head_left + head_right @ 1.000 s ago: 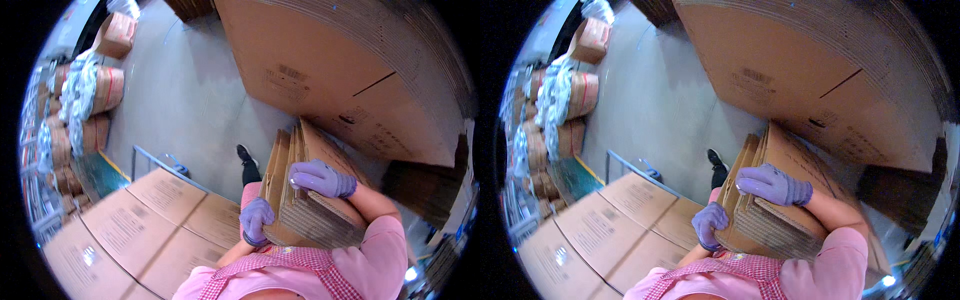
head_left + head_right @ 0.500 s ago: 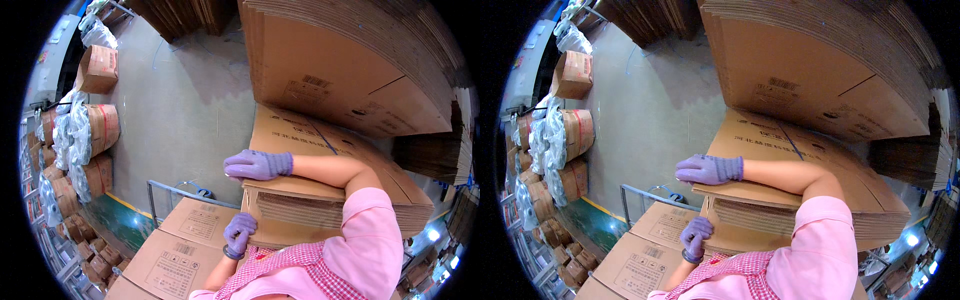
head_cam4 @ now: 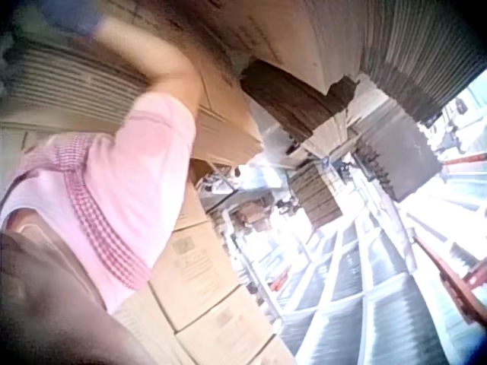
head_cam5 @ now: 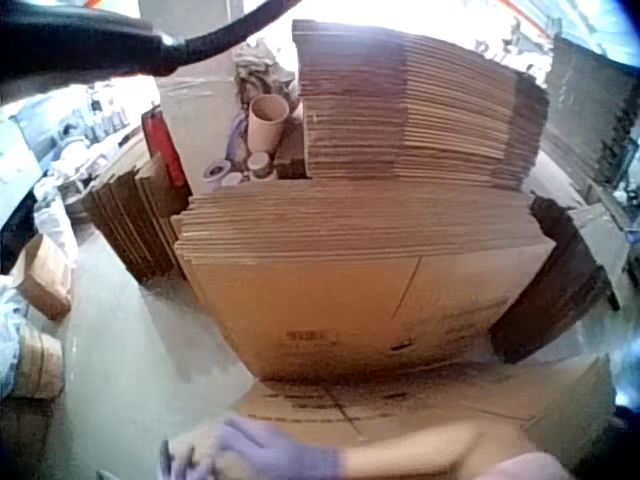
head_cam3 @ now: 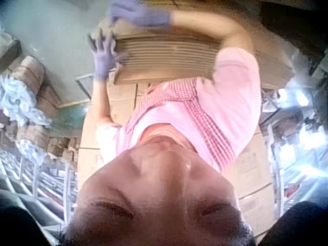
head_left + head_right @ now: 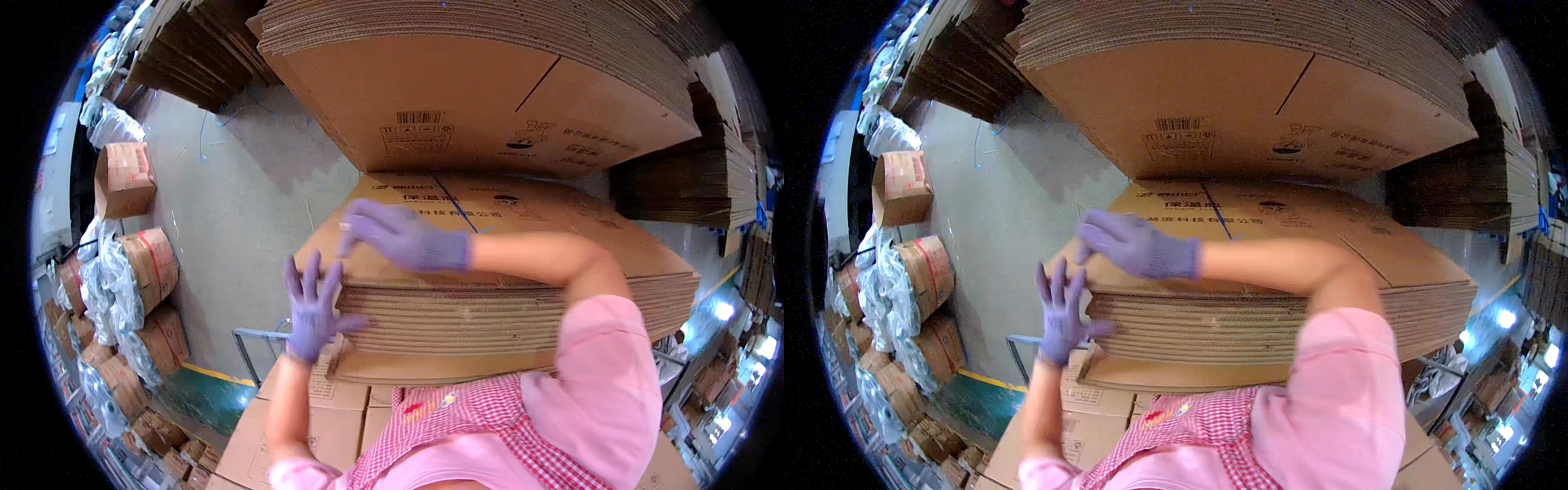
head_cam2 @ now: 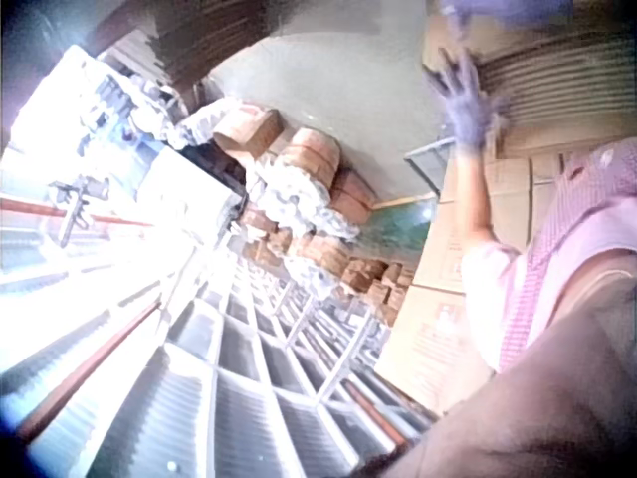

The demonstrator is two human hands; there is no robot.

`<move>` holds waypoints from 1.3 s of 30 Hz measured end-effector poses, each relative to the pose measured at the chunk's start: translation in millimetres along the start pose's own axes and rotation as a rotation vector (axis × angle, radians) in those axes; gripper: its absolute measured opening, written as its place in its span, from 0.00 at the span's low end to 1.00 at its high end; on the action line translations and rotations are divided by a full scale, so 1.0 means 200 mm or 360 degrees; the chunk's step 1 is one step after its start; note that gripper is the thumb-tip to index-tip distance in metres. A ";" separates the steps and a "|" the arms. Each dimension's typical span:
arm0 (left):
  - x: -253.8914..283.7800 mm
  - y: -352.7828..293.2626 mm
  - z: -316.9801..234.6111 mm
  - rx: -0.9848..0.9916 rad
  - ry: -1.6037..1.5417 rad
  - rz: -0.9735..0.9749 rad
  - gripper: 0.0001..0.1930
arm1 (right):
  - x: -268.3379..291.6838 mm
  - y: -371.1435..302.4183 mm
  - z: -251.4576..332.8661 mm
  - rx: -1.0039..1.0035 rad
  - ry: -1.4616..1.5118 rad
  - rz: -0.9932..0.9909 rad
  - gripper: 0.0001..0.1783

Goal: The person picks up flat corrugated cardboard sheets from a stack and folds them into box shapes. They manipulate the flaps to form the box structure and place the assembled boxes onto a growing pile. The process is repeated for multiple units in a warehouse setting.

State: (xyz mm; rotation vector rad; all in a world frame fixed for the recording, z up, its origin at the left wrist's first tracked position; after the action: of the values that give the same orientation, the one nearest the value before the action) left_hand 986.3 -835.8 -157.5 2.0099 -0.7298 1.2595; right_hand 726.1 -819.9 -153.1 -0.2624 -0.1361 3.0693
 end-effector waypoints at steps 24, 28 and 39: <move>-0.29 -0.15 -0.19 0.0907 -0.0970 0.0566 0.35 | 1.10 -0.92 -0.32 -0.1097 -0.0777 -0.0515 0.16; -0.18 -0.31 -0.30 0.0910 -0.0994 0.0497 0.36 | 1.06 -0.69 -0.56 -0.1193 -0.0545 -0.0331 0.16; -0.34 -0.13 0.02 -0.0037 -0.1151 0.1061 0.28 | 0.69 0.22 -1.84 -0.1388 0.0779 -0.0784 0.09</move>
State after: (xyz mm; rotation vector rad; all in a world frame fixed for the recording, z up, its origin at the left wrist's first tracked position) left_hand 981.8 -813.8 -226.7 2.2910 -1.8592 0.7878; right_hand 651.7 -824.8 -540.8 -0.8381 -1.2705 2.1974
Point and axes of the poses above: each hand's wrist, its own y-axis towards the middle knuckle, its own x-axis out of the back of the hand, z = x × y, the point moved 1 cm from there along y, towards the middle knuckle, and after that the axes turned 13 degrees about -z, right-handed, at the moved point
